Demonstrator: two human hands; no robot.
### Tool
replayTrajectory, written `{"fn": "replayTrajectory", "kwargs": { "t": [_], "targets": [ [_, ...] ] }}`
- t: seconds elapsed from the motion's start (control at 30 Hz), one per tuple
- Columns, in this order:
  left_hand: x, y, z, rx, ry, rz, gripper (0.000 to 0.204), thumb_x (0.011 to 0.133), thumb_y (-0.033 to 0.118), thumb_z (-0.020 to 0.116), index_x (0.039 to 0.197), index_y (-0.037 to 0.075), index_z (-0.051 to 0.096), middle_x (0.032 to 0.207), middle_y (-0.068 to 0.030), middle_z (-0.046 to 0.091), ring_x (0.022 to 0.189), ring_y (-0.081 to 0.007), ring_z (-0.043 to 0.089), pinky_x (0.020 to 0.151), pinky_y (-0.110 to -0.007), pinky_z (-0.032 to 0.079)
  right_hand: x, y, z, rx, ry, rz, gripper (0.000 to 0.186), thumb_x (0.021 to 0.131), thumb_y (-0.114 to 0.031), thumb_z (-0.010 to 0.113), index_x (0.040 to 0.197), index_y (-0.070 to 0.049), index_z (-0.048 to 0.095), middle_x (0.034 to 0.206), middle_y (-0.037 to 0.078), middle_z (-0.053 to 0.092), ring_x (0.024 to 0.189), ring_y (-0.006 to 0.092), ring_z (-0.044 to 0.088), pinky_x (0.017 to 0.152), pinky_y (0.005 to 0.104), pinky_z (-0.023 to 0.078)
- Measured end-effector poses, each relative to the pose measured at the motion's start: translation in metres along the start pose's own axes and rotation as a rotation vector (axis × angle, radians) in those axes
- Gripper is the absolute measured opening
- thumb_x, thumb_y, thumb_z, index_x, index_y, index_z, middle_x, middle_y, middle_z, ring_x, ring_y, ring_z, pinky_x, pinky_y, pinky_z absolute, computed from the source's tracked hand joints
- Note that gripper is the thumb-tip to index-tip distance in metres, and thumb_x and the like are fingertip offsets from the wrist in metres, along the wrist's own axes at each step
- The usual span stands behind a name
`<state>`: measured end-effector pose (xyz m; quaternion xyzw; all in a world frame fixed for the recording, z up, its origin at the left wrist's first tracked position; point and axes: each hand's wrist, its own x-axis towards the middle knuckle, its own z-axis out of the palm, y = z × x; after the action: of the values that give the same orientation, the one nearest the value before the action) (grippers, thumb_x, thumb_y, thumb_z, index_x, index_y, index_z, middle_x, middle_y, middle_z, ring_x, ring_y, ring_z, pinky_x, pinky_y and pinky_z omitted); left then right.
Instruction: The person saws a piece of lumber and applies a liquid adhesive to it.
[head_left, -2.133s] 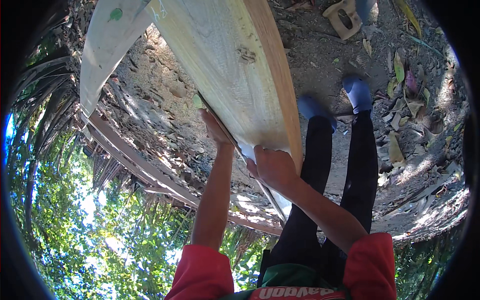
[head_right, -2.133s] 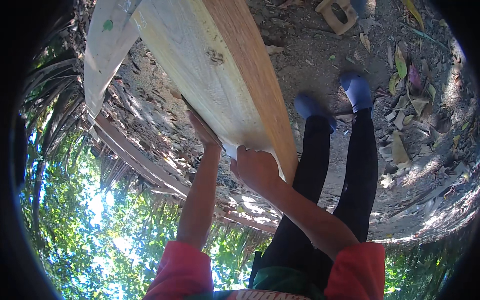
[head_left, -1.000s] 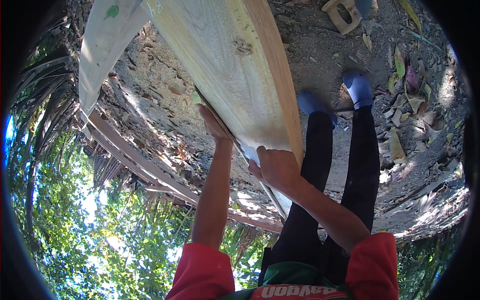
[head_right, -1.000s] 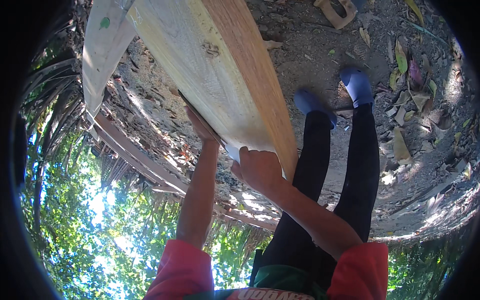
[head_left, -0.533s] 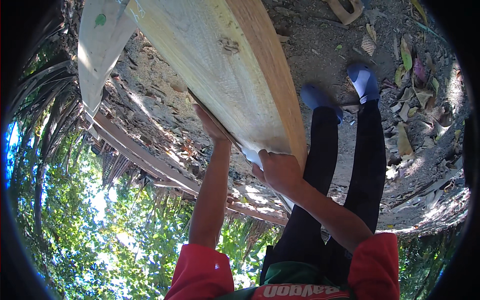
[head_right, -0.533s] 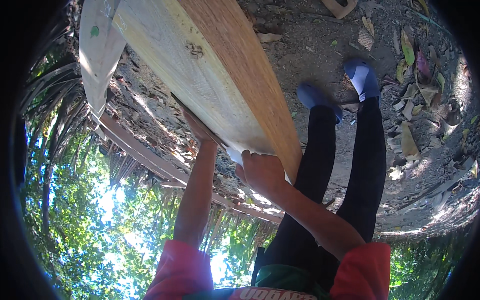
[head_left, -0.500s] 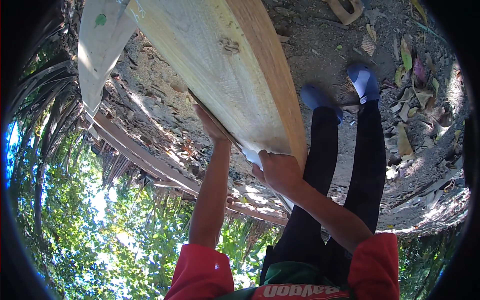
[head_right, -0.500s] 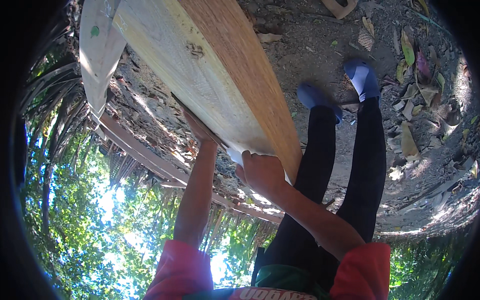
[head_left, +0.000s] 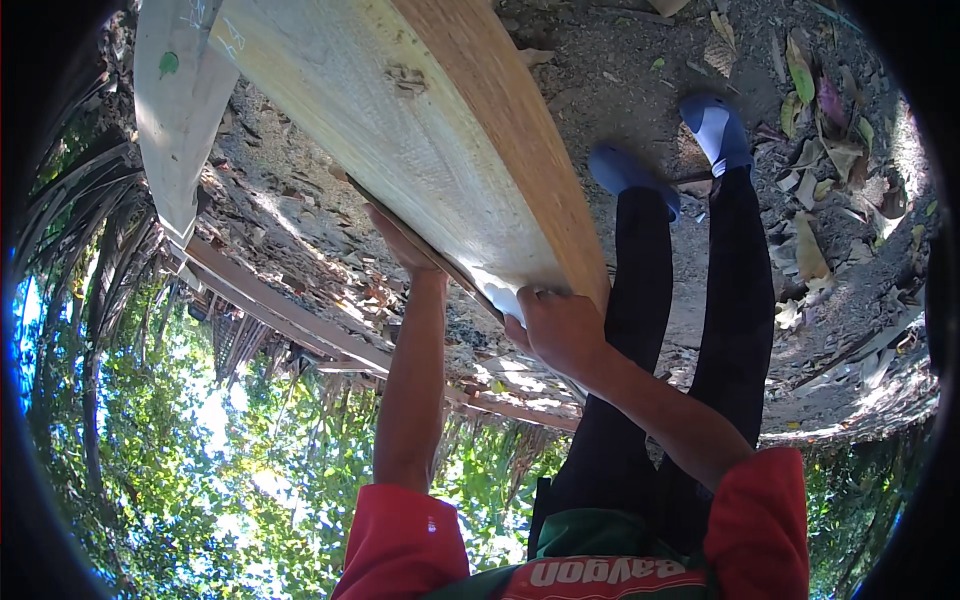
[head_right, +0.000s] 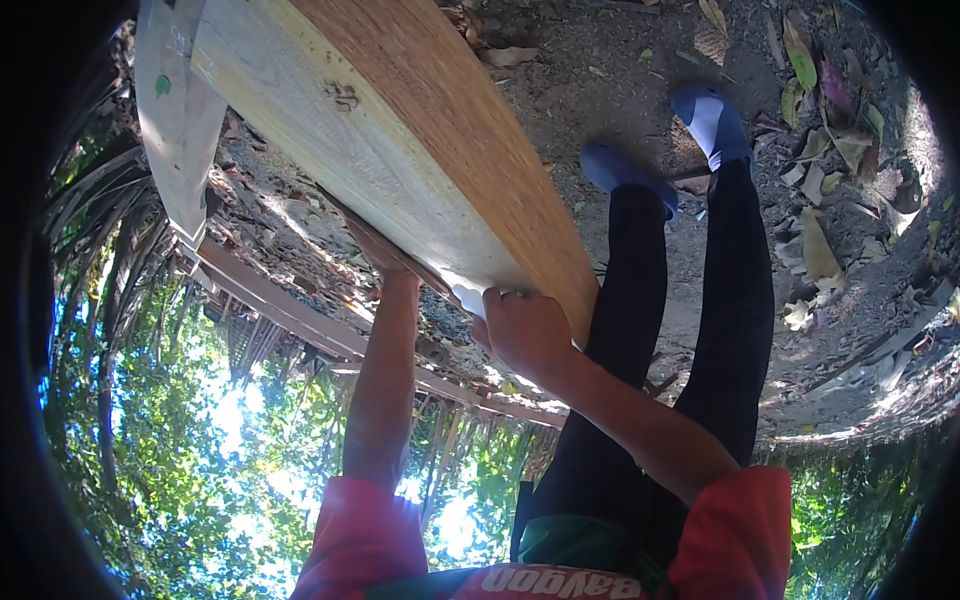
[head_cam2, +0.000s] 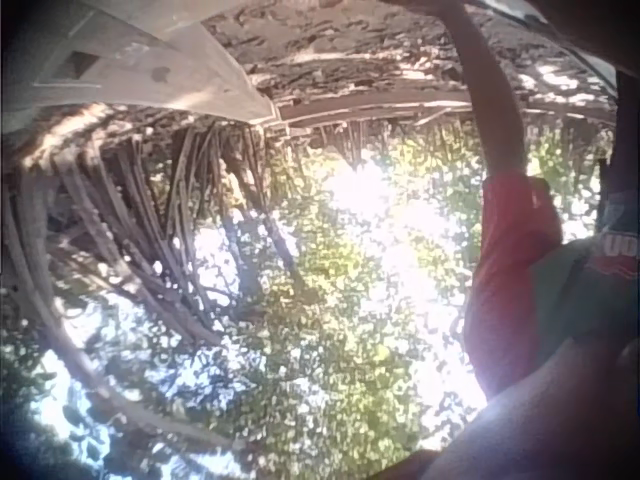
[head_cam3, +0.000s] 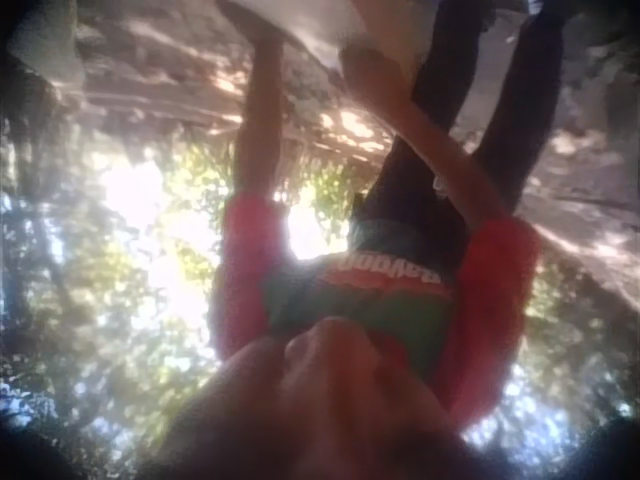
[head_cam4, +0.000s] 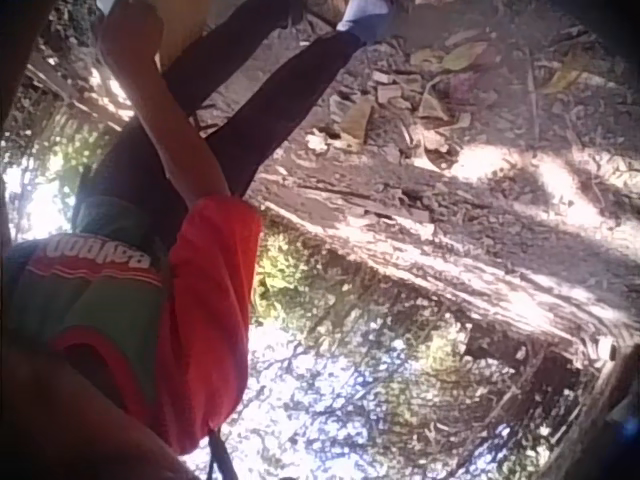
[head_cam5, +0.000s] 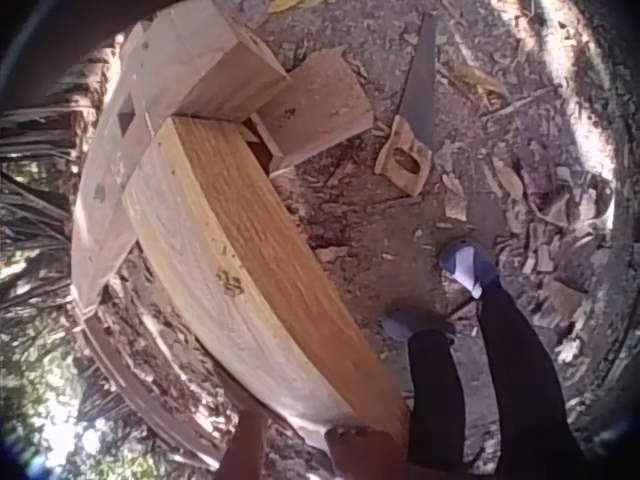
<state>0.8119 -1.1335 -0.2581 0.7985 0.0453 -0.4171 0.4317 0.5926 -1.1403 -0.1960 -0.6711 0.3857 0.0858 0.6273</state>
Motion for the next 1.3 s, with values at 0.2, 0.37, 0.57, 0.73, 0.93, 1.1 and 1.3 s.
{"fn": "replayTrajectory", "kwargs": {
  "t": [0.2,0.37,0.57,0.73,0.93,1.1,1.3],
  "targets": [
    [0.002,0.002,-0.002,0.027,0.011,0.002,0.091,0.092,0.078,0.019,0.156,0.013,0.017,0.155,-0.0153,0.024,0.139,-0.0328,0.032,0.114,-0.047,0.033,0.008,-0.005,-0.005,0.019,0.0,-0.022,0.034,0.088,-0.034,0.063,0.087,-0.001,0.063,0.058,0.012,0.064,0.049,0.0256,0.065,0.048,0.0402,0.053],
    [-0.003,0.006,0.008,0.038,0.061,-0.015,0.093,0.091,0.079,0.019,0.156,0.012,0.018,0.155,-0.0156,0.026,0.138,-0.0333,0.033,0.114,-0.046,0.033,0.026,-0.017,-0.015,0.071,-0.015,-0.019,0.032,0.09,-0.033,0.059,0.086,-0.001,0.061,0.061,0.012,0.065,0.051,0.0276,0.065,0.049,0.0424,0.053],
    [-0.002,0.007,0.005,0.133,0.102,0.033,0.092,0.093,0.077,0.021,0.155,0.009,0.023,0.154,-0.0167,0.029,0.137,-0.0329,0.036,0.114,-0.043,0.033,0.053,-0.038,-0.027,0.117,-0.004,-0.008,0.032,0.086,-0.032,0.066,0.083,-0.001,0.06,0.062,0.015,0.064,0.053,0.0298,0.065,0.051,0.0438,0.053],
    [-0.009,0.01,0.01,0.187,0.121,0.039,0.095,0.093,0.077,0.022,0.154,0.005,0.024,0.154,-0.0176,0.03,0.136,-0.0312,0.038,0.114,-0.042,0.032,0.07,-0.04,-0.029,0.096,0.03,-0.027,0.032,0.086,-0.031,0.064,0.081,0.0,0.06,0.06,0.015,0.064,0.051,0.0303,0.065,0.051,0.0449,0.053],
    [-0.008,0.012,0.01,0.14,0.105,0.029,0.094,0.093,0.077,0.022,0.153,0.004,0.026,0.153,-0.0177,0.033,0.135,-0.0306,0.039,0.114,-0.041,0.032,0.082,-0.05,-0.032,0.137,-0.002,-0.02,0.033,0.085,-0.032,0.066,0.079,0.0,0.059,0.062,0.019,0.064,0.056,0.0332,0.066,0.055,0.0479,0.053],
    [-0.005,0.012,0.008,0.112,0.092,0.037,0.094,0.093,0.077,0.021,0.153,0.004,0.027,0.152,-0.0178,0.035,0.134,-0.0301,0.04,0.113,-0.04,0.033,0.069,-0.046,-0.032,0.152,0.041,-0.044,0.031,0.084,-0.03,0.065,0.08,0.0,0.059,0.062,0.019,0.064,0.055,0.0327,0.065,0.054,0.0466,0.053],
    [-0.009,0.016,0.007,0.15,0.137,-0.031,0.094,0.092,0.078,0.021,0.154,0.007,0.025,0.153,-0.0178,0.033,0.135,-0.0311,0.041,0.113,-0.042,0.034,0.057,-0.043,-0.036,0.126,0.043,-0.033,0.033,0.084,-0.032,0.066,0.08,0.0,0.06,0.058,0.017,0.062,0.051,0.032,0.065,0.05,0.044,0.052]
  ]
}}
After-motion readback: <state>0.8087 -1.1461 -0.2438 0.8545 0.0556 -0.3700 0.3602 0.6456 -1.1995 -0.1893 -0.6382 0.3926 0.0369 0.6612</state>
